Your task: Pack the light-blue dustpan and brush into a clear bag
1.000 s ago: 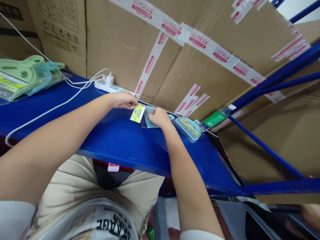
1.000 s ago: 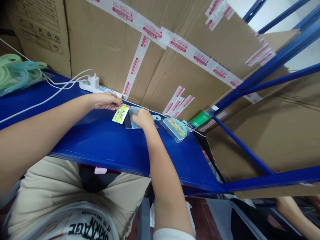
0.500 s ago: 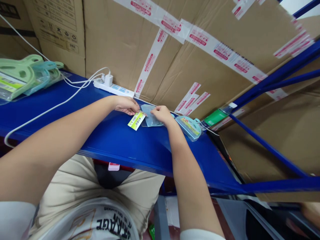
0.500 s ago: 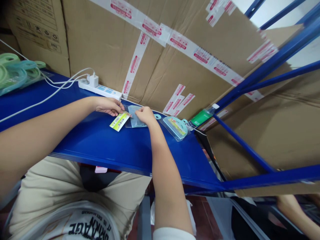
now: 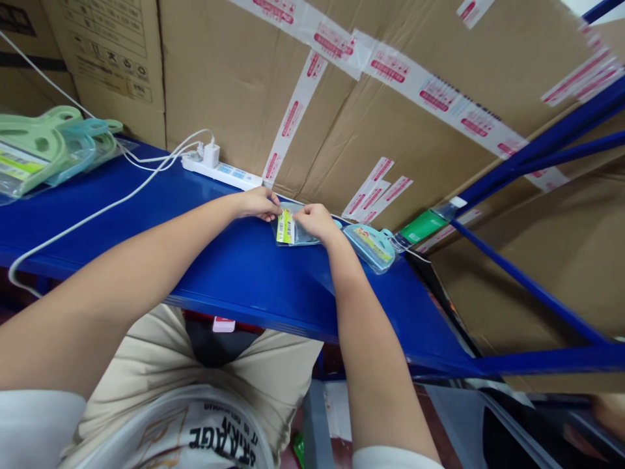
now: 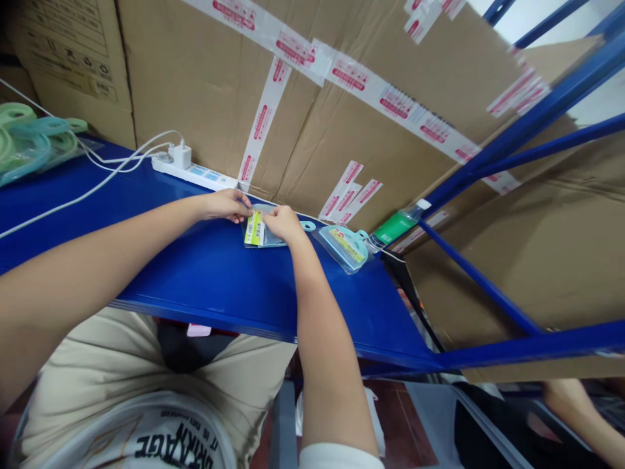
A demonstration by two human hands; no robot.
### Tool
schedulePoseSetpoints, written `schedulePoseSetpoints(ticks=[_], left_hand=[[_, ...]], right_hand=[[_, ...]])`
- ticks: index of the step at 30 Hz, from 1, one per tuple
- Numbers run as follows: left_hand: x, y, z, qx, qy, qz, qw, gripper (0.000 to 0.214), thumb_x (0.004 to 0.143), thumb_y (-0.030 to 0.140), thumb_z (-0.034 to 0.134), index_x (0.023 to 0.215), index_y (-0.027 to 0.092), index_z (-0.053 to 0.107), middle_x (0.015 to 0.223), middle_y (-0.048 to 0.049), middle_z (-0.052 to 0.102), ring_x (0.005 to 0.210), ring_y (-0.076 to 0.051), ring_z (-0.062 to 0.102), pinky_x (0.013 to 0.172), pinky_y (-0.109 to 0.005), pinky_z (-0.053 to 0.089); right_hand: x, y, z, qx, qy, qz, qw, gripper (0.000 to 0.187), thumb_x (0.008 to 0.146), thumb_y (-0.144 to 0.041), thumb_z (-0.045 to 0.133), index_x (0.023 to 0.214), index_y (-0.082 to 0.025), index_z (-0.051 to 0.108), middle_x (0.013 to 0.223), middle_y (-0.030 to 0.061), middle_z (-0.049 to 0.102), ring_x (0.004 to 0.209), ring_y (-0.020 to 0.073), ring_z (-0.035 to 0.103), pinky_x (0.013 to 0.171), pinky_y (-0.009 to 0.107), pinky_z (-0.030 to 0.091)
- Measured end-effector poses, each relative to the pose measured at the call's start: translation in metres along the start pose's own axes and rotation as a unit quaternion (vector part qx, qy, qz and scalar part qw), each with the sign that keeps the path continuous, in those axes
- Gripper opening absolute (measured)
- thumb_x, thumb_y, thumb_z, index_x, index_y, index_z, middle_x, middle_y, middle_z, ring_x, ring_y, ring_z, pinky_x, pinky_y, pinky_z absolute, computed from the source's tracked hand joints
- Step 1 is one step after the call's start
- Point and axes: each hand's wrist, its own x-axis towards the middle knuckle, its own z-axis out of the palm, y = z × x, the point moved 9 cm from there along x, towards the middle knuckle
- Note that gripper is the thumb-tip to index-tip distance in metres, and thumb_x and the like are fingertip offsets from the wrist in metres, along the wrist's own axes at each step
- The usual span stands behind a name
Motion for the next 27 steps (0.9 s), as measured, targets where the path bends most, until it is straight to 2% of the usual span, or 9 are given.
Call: schedulePoseSetpoints(ticks=[4, 7, 10, 13, 17, 20, 27], left_hand=[[-0.001, 0.004, -0.002, 0.002, 0.083, 0.001, 0.997, 0.029, 0.080, -0.001, 0.070, 0.092, 0.019, 0.054, 0.055, 0.0056, 0.059, 0.051, -0.010, 0.059, 0.063, -0.028, 0.053], [0.000, 0.004, -0.004, 0.003, 0.116, 0.005, 0.993, 0.027, 0.083, 0.000, 0.069, 0.097, 0.018, 0.054, 0.055, 0.0058, 0.059, 0.051, -0.010, 0.060, 0.064, -0.028, 0.054], [0.001, 0.003, -0.001, 0.022, 0.111, 0.011, 0.994, 0.030, 0.083, 0.003, 0.071, 0.103, 0.018, 0.055, 0.058, 0.0045, 0.062, 0.053, -0.013, 0.063, 0.065, -0.030, 0.055], [0.001, 0.008, 0.004, 0.099, 0.093, 0.047, 0.990, 0.035, 0.081, 0.006, 0.072, 0.110, 0.019, 0.055, 0.063, 0.0037, 0.066, 0.057, -0.016, 0.067, 0.067, -0.031, 0.055], [-0.004, 0.020, 0.011, 0.249, 0.087, 0.133, 0.955, 0.036, 0.080, 0.009, 0.069, 0.113, 0.018, 0.058, 0.077, -0.0008, 0.073, 0.073, -0.018, 0.072, 0.074, -0.031, 0.055], [-0.006, 0.026, 0.016, 0.322, 0.089, 0.181, 0.925, 0.036, 0.079, 0.012, 0.068, 0.113, 0.017, 0.060, 0.090, -0.0048, 0.077, 0.087, -0.020, 0.073, 0.081, -0.030, 0.053], [-0.006, 0.028, 0.018, 0.392, 0.097, 0.193, 0.895, 0.038, 0.082, 0.015, 0.062, 0.120, 0.014, 0.060, 0.104, -0.0106, 0.078, 0.102, -0.025, 0.073, 0.089, -0.032, 0.052]], right_hand=[[0.000, -0.001, 0.000, -0.008, -0.003, 0.001, 1.000, 0.018, 0.078, -0.019, 0.060, 0.060, -0.017, 0.061, 0.055, -0.0040, 0.051, 0.060, 0.0121, 0.049, 0.058, 0.024, 0.035], [0.001, -0.001, 0.000, -0.010, 0.001, -0.005, 1.000, 0.018, 0.077, -0.019, 0.060, 0.059, -0.018, 0.060, 0.053, -0.0048, 0.048, 0.059, 0.0116, 0.047, 0.057, 0.024, 0.034], [0.003, 0.001, 0.001, -0.011, 0.003, -0.012, 1.000, 0.018, 0.077, -0.021, 0.061, 0.060, -0.018, 0.060, 0.052, -0.0054, 0.046, 0.057, 0.0115, 0.045, 0.057, 0.024, 0.033], [0.005, 0.002, 0.002, -0.013, 0.003, -0.009, 1.000, 0.021, 0.078, -0.022, 0.063, 0.058, -0.019, 0.057, 0.052, -0.0054, 0.046, 0.058, 0.0118, 0.045, 0.058, 0.025, 0.034], [0.005, 0.003, 0.002, -0.010, 0.000, 0.000, 1.000, 0.026, 0.078, -0.025, 0.066, 0.056, -0.020, 0.053, 0.053, -0.0057, 0.045, 0.058, 0.0113, 0.043, 0.058, 0.025, 0.033], [0.004, 0.002, 0.002, -0.007, -0.006, -0.004, 1.000, 0.027, 0.078, -0.026, 0.067, 0.056, -0.020, 0.052, 0.053, -0.0059, 0.044, 0.057, 0.0108, 0.041, 0.057, 0.025, 0.031], [0.005, 0.000, 0.004, -0.021, -0.005, -0.030, 0.999, 0.024, 0.078, -0.026, 0.064, 0.057, -0.019, 0.055, 0.053, -0.0053, 0.044, 0.058, 0.0112, 0.042, 0.057, 0.025, 0.031]])
